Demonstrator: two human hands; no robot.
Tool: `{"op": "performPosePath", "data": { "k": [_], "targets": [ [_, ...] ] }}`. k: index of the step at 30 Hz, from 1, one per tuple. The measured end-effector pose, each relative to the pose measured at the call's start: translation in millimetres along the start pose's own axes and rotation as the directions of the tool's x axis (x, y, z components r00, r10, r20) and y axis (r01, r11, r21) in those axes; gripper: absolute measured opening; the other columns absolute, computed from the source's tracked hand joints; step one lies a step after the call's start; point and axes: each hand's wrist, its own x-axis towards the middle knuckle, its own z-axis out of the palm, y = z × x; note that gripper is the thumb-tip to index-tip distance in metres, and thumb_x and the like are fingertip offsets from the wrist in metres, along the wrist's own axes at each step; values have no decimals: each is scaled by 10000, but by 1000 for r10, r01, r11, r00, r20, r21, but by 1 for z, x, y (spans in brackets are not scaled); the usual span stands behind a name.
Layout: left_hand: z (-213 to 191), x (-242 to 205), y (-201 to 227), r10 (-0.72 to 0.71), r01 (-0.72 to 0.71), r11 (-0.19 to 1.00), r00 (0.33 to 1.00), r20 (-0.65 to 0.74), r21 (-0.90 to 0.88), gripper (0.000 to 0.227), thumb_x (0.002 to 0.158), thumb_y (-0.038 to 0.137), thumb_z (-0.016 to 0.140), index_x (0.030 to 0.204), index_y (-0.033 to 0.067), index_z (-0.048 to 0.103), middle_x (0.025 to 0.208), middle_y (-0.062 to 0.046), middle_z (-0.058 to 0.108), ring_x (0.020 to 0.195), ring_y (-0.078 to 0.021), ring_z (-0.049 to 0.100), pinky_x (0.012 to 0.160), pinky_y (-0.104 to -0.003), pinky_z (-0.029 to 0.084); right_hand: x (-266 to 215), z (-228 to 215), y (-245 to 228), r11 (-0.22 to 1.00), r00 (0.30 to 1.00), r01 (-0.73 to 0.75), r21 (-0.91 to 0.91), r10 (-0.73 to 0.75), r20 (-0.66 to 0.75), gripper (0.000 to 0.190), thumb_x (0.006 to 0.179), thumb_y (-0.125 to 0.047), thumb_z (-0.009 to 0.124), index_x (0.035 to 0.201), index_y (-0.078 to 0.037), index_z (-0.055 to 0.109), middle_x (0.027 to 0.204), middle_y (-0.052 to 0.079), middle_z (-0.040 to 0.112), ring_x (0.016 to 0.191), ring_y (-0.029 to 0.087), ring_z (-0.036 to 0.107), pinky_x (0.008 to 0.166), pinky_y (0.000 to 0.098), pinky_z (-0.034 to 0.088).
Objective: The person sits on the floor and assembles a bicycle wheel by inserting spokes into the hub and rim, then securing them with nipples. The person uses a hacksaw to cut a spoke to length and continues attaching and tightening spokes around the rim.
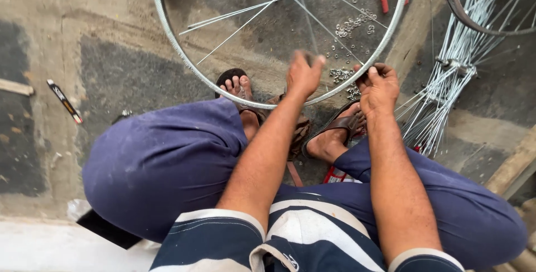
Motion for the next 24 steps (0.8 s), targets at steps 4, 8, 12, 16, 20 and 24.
{"op": "performPosePath", "data": {
  "k": [4,8,12,16,20,24],
  "targets": [
    [11,5,-24,232,-210,973,879,416,-100,314,903,293,683,1118,72,629,1067,-135,752,969,-264,743,867,-444,591,5,-7,1,1000,1000,29,7,-29,3,140,1034,41,570,1138,-42,527,1102,151,663,1004,349,760,902,472,666],
    [29,0,-29,354,-364,931,899,259,-11,267,952,276,672,1116,77,603,1023,-174,742,978,-360,700,841,-490,527,15,-16,3,999,997,35,-23,-34,71,152,1024,42,583,1143,-41,536,1117,157,665,1067,344,744,954,477,649],
    [48,-8,-24,336,-343,939,918,211,-3,224,987,262,607,1119,86,563,966,-195,735,918,-397,708,799,-516,521,11,-41,12,968,998,44,-249,-31,58,174,1000,50,652,1143,-16,578,1127,115,661,1040,273,717,957,445,636],
    [54,-9,-17,379,-375,926,915,143,-51,221,1018,285,576,1115,88,554,926,-189,733,892,-404,699,775,-526,513,-3,-52,26,819,973,201,-537,-105,204,263,975,135,720,1193,10,643,1123,103,665,1009,186,662,939,336,574],
    [58,-9,-16,347,-347,937,923,164,-33,226,1032,311,540,1120,102,531,883,-159,730,847,-374,705,752,-518,513,-15,-46,37,887,950,245,-392,-139,279,400,883,193,711,1148,-62,552,1053,39,632,983,131,664,892,266,583],
    [54,-8,-16,330,-330,944,928,174,-30,224,1040,322,546,1115,112,522,880,-146,721,832,-356,706,739,-511,516,-19,-34,38,896,951,231,-378,-124,285,404,861,214,700,1104,-66,538,1020,19,617,963,130,677,870,263,602]
  ]
}}
